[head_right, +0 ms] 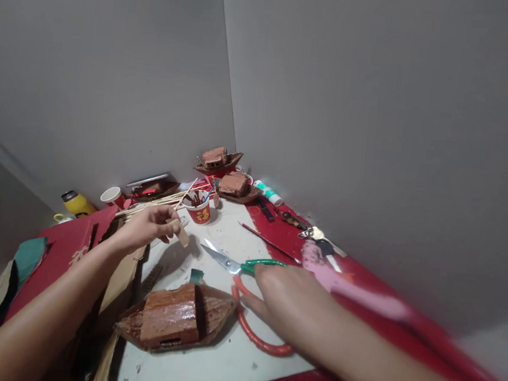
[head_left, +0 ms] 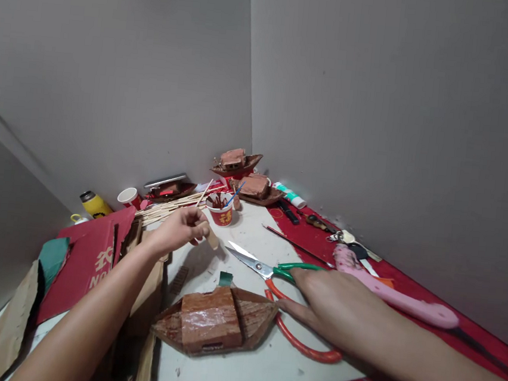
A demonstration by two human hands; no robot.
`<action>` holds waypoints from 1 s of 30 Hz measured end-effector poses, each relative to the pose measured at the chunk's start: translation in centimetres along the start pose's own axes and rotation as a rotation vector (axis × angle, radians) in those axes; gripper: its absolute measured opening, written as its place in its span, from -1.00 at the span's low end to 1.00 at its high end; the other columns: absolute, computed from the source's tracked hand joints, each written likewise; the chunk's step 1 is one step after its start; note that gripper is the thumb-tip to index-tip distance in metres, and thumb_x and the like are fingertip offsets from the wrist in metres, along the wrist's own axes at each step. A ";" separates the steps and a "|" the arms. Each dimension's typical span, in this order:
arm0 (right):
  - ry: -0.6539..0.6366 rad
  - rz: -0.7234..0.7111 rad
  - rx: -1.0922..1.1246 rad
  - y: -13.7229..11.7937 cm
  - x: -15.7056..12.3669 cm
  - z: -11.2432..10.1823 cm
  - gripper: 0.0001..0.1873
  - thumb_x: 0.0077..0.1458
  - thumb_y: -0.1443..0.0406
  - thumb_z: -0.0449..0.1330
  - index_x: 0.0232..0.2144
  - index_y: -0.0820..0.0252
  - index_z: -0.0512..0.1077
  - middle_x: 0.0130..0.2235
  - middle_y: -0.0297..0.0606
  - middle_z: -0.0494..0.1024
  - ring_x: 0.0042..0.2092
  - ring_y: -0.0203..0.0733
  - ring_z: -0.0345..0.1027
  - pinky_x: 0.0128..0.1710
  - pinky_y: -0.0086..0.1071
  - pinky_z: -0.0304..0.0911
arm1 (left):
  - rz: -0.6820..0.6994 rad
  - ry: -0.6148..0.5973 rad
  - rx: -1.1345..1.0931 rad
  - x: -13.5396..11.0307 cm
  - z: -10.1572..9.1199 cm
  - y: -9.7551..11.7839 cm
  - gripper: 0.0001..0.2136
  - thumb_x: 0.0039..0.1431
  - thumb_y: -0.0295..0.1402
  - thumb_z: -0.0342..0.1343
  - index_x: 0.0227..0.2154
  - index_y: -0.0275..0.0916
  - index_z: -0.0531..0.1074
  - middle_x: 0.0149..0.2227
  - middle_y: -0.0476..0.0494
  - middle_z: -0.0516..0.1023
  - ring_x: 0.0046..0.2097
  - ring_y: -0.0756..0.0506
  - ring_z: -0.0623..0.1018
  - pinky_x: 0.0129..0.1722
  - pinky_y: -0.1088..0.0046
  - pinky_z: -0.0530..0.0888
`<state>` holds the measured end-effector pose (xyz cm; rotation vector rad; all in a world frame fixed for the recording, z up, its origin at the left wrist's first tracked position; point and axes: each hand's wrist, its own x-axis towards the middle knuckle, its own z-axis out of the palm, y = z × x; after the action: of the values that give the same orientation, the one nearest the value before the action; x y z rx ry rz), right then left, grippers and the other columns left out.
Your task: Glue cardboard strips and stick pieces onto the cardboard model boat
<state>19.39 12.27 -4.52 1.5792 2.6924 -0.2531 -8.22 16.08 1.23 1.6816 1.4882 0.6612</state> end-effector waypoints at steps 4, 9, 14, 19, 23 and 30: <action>0.025 -0.018 0.036 -0.3 -0.2 -0.2 -0.65 0.21 0.09 0.09 -0.36 0.23 0.50 -0.37 -0.04 0.62 -0.31 0.13 0.53 -0.43 -0.27 0.16 | 0.091 0.067 -0.219 -3.2 -1.2 3.7 -0.74 0.01 -0.20 0.29 -0.40 -0.28 0.42 -0.41 0.00 0.45 -0.42 0.07 0.43 -0.38 0.55 0.44; 0.097 -0.051 0.041 -0.1 -0.4 -0.6 -0.64 0.21 0.12 0.08 -0.38 0.24 0.54 -0.39 0.01 0.62 -0.32 0.17 0.54 -0.41 -0.23 0.19 | 0.108 0.067 -0.404 -8.6 0.9 5.6 -0.77 0.04 -0.23 0.29 -0.31 -0.27 0.52 -0.44 -0.02 0.46 -0.40 0.04 0.48 -0.34 0.51 0.49; 0.168 -0.095 0.047 0.4 -0.9 -1.7 -0.62 0.22 0.12 0.08 -0.39 0.28 0.53 -0.38 0.04 0.62 -0.32 0.17 0.53 -0.38 -0.22 0.21 | 0.080 0.084 -0.563 -12.4 5.2 6.1 -0.77 0.10 -0.21 0.26 -0.30 -0.29 0.53 -0.54 0.07 0.34 -0.55 0.10 0.39 -0.42 0.47 0.54; 0.241 -0.332 0.311 -0.7 -3.2 -2.5 -0.62 0.32 0.12 -0.05 -0.30 0.16 0.48 -0.39 -0.28 0.60 -0.34 -0.23 0.47 -0.36 -0.45 0.22 | 0.093 0.139 -0.692 -14.5 9.0 6.0 -0.79 0.14 -0.23 0.23 -0.31 -0.26 0.40 -0.51 0.01 0.48 -0.51 0.05 0.51 -0.47 0.54 0.53; 0.218 -0.427 0.277 -1.6 -4.0 -2.1 -0.63 0.30 0.11 -0.02 -0.36 0.16 0.47 -0.39 -0.29 0.59 -0.35 -0.25 0.45 -0.37 -0.47 0.21 | 0.120 0.202 -0.723 -15.2 10.9 5.1 -0.75 0.18 -0.27 0.20 -0.18 -0.19 0.28 -0.50 0.02 0.54 -0.49 0.00 0.57 -0.49 0.54 0.52; 0.108 -0.190 0.038 0.4 -1.8 -1.0 -0.77 0.09 0.29 0.15 -0.25 0.36 0.49 -0.22 0.14 0.59 -0.21 0.18 0.50 -0.30 -0.20 0.27 | 0.121 0.338 -0.698 -15.2 11.7 3.4 -0.68 0.14 -0.26 0.23 -0.17 -0.15 0.20 -0.41 0.05 0.57 -0.57 0.00 0.56 -0.63 0.57 0.46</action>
<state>20.74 11.04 -3.41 1.3850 2.9407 -0.2278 0.36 -1.29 -0.84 1.1510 1.1693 1.3980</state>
